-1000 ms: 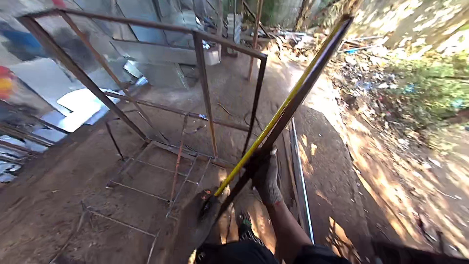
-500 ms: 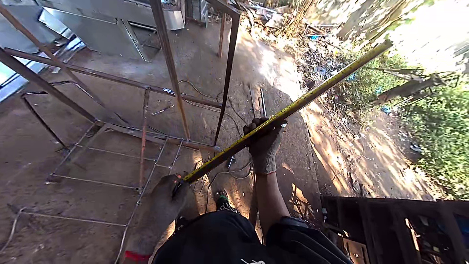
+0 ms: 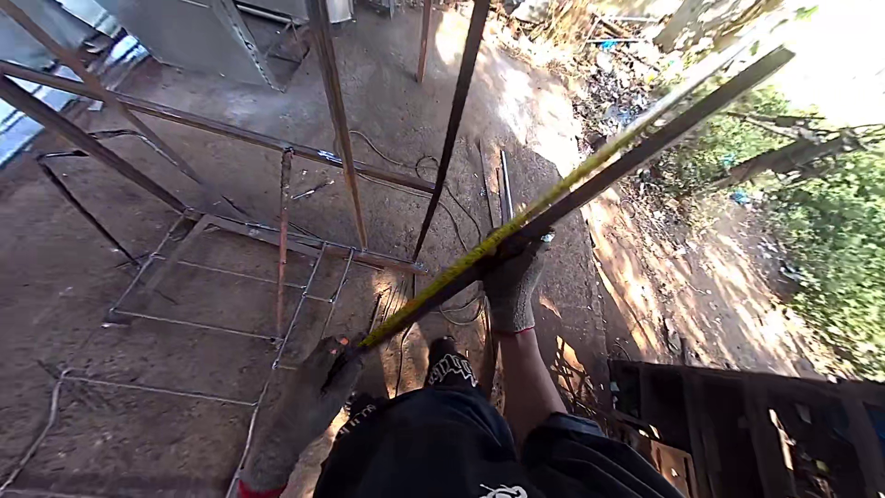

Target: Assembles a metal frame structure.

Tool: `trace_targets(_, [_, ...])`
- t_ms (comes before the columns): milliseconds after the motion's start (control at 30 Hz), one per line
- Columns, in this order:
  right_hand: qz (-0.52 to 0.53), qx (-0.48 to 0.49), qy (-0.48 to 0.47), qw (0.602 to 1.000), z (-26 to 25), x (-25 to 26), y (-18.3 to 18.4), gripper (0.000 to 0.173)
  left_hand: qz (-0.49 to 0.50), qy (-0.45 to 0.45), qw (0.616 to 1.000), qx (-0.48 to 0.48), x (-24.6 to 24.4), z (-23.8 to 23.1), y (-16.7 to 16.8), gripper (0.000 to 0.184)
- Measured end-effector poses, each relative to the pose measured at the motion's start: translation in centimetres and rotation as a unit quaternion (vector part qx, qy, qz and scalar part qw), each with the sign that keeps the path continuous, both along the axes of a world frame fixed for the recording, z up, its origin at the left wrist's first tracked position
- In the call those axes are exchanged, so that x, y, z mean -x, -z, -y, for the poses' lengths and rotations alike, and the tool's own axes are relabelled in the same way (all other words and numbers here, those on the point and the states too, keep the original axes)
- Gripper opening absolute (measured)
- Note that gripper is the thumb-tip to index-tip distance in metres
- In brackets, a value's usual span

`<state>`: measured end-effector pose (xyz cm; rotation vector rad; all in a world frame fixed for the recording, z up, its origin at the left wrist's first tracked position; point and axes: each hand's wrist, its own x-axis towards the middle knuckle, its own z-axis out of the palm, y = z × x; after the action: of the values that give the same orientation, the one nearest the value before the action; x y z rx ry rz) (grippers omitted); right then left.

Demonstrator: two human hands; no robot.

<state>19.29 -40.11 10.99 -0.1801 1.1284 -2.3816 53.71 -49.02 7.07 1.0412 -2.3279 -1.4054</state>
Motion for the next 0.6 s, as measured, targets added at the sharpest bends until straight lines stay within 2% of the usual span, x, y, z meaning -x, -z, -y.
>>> trace_targets(67, [0.001, -0.009, -0.040, 0.999, 1.0, 1.5, 0.5, 0.071, -0.024, -0.025, 0.998, -0.057, 0.4, 0.9, 0.1, 0.048])
trace_targets(133, [-0.032, -0.043, -0.083, 0.995, 1.8, 3.6, 2.0, 0.077, -0.038, -0.045, 0.995, -0.075, 1.6, 1.3, 0.5, 0.055])
trace_targets(200, [-0.076, -0.076, -0.109, 0.988, 2.4, 5.9, 4.8, 0.067, -0.059, -0.098, 0.988, -0.107, 3.6, 1.2, 1.0, 0.056])
trace_targets(267, [-0.089, -0.116, -0.122, 0.982, 3.1, 8.2, 7.5, 0.046, -0.109, -0.176, 0.970, -0.131, 6.6, 0.8, 2.4, 0.050])
trace_targets(300, [-0.084, -0.142, -0.131, 0.978, 3.3, 9.3, 8.5, 0.037, -0.145, -0.221, 0.953, -0.146, 8.4, 0.5, 3.3, 0.045])
trace_targets(367, [-0.088, -0.191, -0.160, 0.965, 3.6, 11.7, 10.1, 0.036, -0.205, -0.324, 0.907, -0.175, 12.5, 0.0, 5.0, 0.035])
trace_targets(467, [-0.135, -0.220, -0.218, 0.941, 3.4, 15.2, 13.1, 0.046, -0.248, -0.437, 0.837, -0.217, 17.0, -0.6, 9.1, 0.045])
trace_targets(533, [-0.166, -0.204, -0.247, 0.933, 3.4, 17.8, 16.2, 0.051, -0.233, -0.502, 0.793, -0.255, 19.2, -0.9, 13.0, 0.056])
trace_targets(600, [-0.198, -0.182, -0.279, 0.922, 3.3, 19.9, 20.0, 0.047, -0.203, -0.560, 0.746, -0.299, 20.8, -1.6, 17.8, 0.056])
